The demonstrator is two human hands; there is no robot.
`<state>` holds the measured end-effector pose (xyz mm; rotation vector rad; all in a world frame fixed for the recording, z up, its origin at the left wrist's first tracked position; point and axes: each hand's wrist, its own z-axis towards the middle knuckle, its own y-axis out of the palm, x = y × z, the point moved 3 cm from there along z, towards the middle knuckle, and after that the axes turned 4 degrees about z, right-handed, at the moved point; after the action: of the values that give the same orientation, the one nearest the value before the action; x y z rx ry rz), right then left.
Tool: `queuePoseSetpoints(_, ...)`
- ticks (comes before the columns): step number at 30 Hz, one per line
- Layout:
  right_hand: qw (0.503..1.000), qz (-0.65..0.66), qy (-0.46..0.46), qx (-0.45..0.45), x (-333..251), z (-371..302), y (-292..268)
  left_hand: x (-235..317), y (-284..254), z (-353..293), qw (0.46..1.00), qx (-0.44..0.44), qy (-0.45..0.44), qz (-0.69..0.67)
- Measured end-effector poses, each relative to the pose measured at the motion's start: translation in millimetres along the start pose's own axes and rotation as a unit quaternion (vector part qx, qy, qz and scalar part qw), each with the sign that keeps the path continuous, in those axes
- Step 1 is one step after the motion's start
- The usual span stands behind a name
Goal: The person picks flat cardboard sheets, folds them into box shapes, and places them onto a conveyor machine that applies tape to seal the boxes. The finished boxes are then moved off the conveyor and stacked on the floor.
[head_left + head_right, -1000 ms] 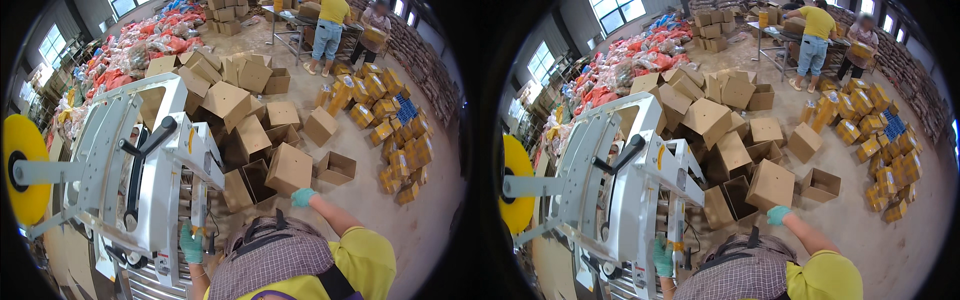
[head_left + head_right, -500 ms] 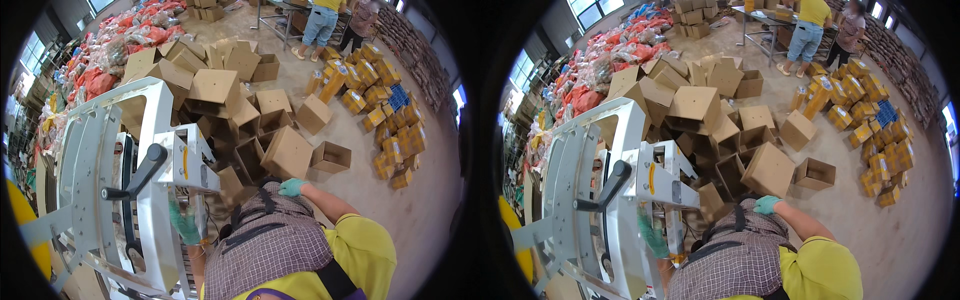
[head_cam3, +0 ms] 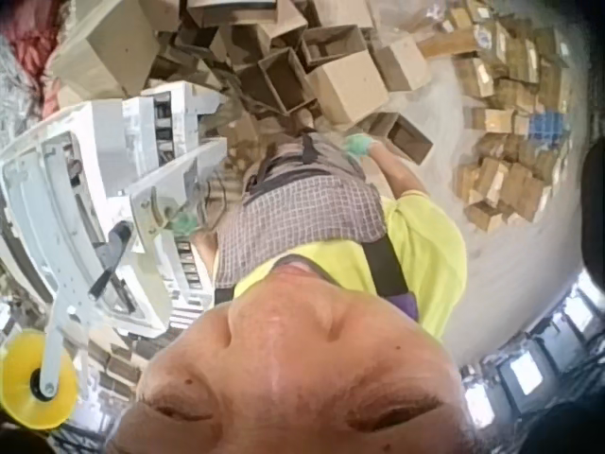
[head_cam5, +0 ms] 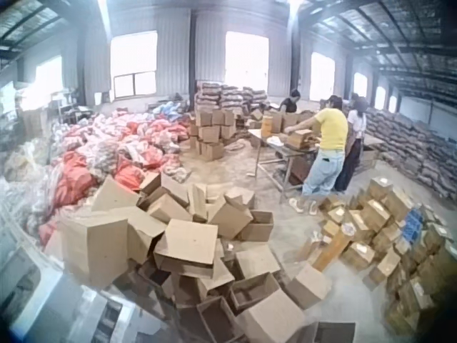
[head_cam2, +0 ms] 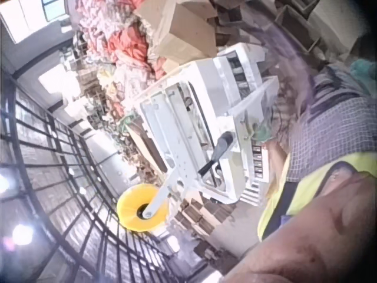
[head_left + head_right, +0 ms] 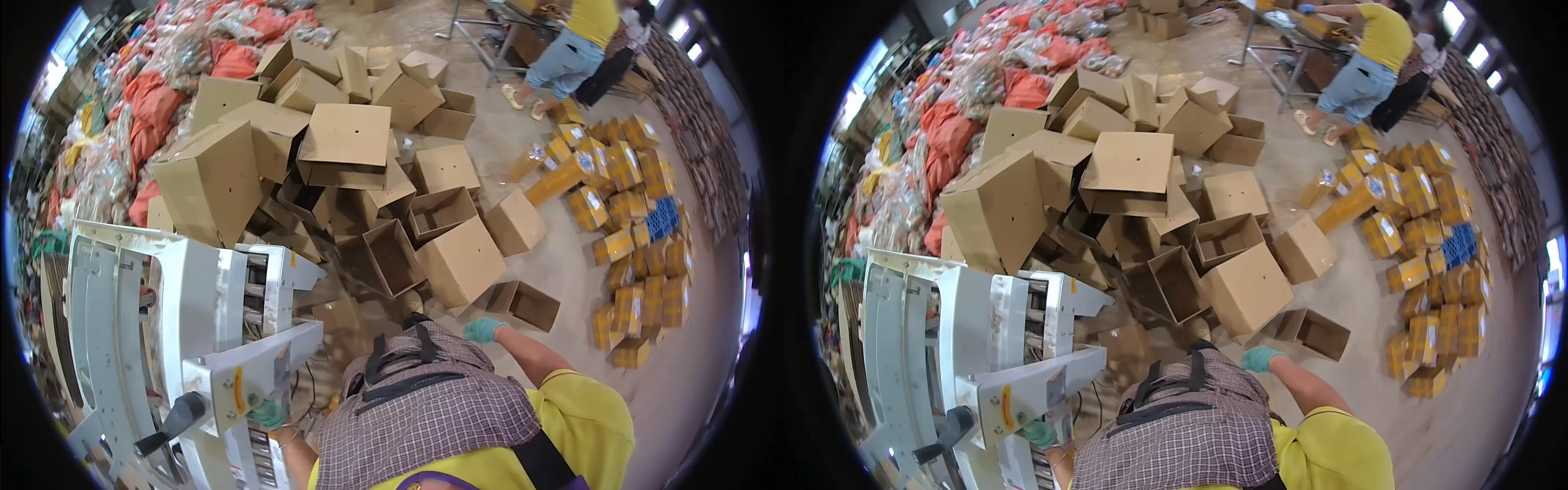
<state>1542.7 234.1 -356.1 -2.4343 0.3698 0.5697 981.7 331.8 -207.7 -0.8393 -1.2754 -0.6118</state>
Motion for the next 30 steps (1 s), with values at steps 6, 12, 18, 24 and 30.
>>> queuePoseSetpoints(6,0.984,-0.159,0.073,-0.024,120.8,45.8,-111.2,22.2,-14.2,-22.6,0.994,0.102,0.001,0.041)
queuePoseSetpoints(12,0.966,0.145,0.055,0.207,113.2,69.8,-182.3,63.5,33.6,-16.0,0.994,0.105,-0.014,-0.015)
queuePoseSetpoints(18,0.983,0.083,-0.009,0.166,95.1,54.8,-137.1,73.6,43.4,-21.9,0.990,0.102,-0.042,-0.083)
queuePoseSetpoints(24,0.996,0.043,0.077,0.031,114.3,5.4,-97.7,4.8,37.9,-58.0,0.971,0.006,-0.064,0.229)
queuePoseSetpoints(30,0.972,0.168,0.115,0.115,164.8,0.7,-85.3,27.9,163.8,-63.2,0.935,-0.180,-0.103,0.286)
